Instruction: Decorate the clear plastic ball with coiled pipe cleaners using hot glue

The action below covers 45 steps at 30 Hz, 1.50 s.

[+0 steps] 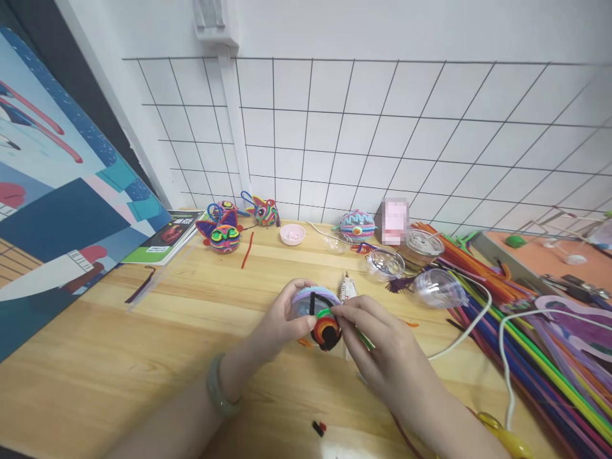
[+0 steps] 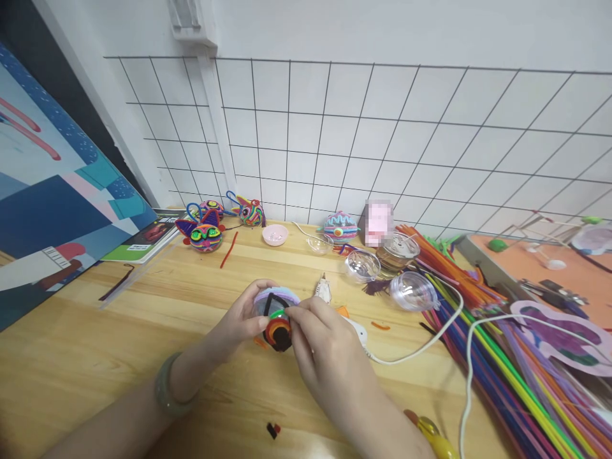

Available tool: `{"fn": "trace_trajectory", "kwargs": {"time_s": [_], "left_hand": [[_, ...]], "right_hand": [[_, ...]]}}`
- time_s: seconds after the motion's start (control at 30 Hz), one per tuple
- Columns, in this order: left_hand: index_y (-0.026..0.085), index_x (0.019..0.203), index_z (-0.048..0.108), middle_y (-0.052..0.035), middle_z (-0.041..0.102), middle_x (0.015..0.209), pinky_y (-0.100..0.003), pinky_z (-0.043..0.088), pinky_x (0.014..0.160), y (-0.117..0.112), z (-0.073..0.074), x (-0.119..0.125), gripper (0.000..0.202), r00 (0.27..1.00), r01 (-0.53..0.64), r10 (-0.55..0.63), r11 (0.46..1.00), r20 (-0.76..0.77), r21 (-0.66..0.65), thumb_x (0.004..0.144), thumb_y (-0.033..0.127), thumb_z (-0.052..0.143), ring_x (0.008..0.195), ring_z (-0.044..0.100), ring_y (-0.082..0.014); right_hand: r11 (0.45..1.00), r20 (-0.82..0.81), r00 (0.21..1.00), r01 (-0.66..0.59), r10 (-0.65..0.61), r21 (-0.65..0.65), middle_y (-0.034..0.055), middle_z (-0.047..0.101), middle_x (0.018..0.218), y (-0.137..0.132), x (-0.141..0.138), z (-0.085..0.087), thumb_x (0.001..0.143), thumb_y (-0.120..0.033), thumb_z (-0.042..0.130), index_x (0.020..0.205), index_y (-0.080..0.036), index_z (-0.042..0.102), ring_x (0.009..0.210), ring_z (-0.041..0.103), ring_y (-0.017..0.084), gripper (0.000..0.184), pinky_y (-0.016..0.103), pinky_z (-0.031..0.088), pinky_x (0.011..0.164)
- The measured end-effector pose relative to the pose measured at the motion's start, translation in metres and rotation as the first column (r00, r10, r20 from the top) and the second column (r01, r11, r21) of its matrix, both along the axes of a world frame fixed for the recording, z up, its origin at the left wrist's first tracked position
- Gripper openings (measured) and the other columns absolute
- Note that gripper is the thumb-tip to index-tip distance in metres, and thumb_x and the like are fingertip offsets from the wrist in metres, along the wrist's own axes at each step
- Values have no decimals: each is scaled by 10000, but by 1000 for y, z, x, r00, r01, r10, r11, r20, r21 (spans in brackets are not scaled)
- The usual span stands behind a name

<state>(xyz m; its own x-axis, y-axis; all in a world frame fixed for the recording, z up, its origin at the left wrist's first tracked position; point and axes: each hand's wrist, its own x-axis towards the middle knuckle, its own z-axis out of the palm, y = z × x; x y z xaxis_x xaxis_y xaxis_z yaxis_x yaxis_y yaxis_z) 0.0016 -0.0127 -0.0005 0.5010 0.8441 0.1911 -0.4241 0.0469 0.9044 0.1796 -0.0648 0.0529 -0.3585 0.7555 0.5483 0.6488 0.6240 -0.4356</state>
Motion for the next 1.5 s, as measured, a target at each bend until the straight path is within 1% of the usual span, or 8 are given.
{"fn": "trace_trajectory", "kwargs": {"time_s": [0.07, 0.2, 0.4, 0.6, 0.9, 1.23, 1.37, 1.5], "left_hand": [[207, 1137, 463, -66, 593, 1068, -318, 434, 849, 1, -1, 0, 491, 1000, -25, 25, 1000, 0, -4, 721, 278, 715, 988, 550, -201], [212, 1131, 460, -54, 601, 1049, -322, 431, 855, 2, 0, 1, 502, 998, -56, 56, 998, 14, -6, 709, 277, 723, 974, 558, -198], [217, 1123, 455, -61, 615, 1049, -332, 436, 849, -1, 2, 3, 491, 993, -116, 116, 993, -9, -10, 712, 282, 716, 989, 569, -218], [223, 1130, 462, -60, 614, 1078, -327, 434, 866, -3, 2, 4, 479, 997, -74, 75, 997, -16, 33, 722, 258, 710, 997, 566, -205], [224, 1116, 473, -49, 614, 1073, -312, 449, 837, -2, 6, 4, 470, 998, -69, 68, 997, -13, -45, 714, 235, 716, 971, 571, -189], [219, 1115, 471, -59, 618, 1050, -308, 442, 818, -1, 5, 3, 488, 998, -68, 68, 998, 7, -15, 702, 265, 728, 951, 572, -193], [220, 1110, 473, -56, 616, 1037, -313, 440, 815, -1, 6, 3, 490, 997, -71, 71, 997, 8, -4, 698, 281, 730, 946, 571, -199], [209, 1109, 466, -58, 608, 1025, -322, 437, 822, -3, 8, 2, 497, 998, -63, 64, 998, 7, -12, 698, 300, 731, 951, 570, -207]], "right_hand": [[1000, -12, 1000, 9, -9, -6, 105, 620, 936, 1, 2, 1, 910, -104, 447, 1074, -165, 591, 823, 619, 189, 226, 317, 524, 690], [998, -31, 997, 66, -66, 1, 80, 634, 852, 2, 5, 1, 899, -123, 493, 1002, -168, 609, 740, 628, 181, 161, 309, 525, 665], [998, -24, 998, 56, -56, 18, 79, 648, 877, -1, 0, -1, 914, -119, 468, 1031, -177, 606, 746, 628, 179, 190, 308, 524, 659], [998, 9, 998, 56, -57, 24, 79, 635, 860, -1, -1, -1, 922, -126, 458, 1008, -172, 614, 734, 624, 177, 184, 298, 519, 639], [998, 59, 998, 32, -35, 49, 98, 633, 899, 3, 6, 2, 920, -95, 418, 1032, -166, 619, 750, 622, 180, 240, 293, 520, 615], [999, 28, 999, 38, -38, -22, 80, 611, 858, 0, 1, 3, 922, -128, 418, 1042, -175, 590, 731, 610, 181, 215, 303, 513, 629], [1000, 37, 999, 11, -11, -8, 82, 587, 829, 0, 2, 5, 925, -132, 421, 1081, -148, 584, 711, 589, 184, 227, 308, 502, 600], [1000, 61, 998, -10, 11, -18, 85, 585, 845, 0, 2, 7, 926, -114, 405, 1071, -158, 600, 734, 592, 186, 247, 309, 508, 617]]}}
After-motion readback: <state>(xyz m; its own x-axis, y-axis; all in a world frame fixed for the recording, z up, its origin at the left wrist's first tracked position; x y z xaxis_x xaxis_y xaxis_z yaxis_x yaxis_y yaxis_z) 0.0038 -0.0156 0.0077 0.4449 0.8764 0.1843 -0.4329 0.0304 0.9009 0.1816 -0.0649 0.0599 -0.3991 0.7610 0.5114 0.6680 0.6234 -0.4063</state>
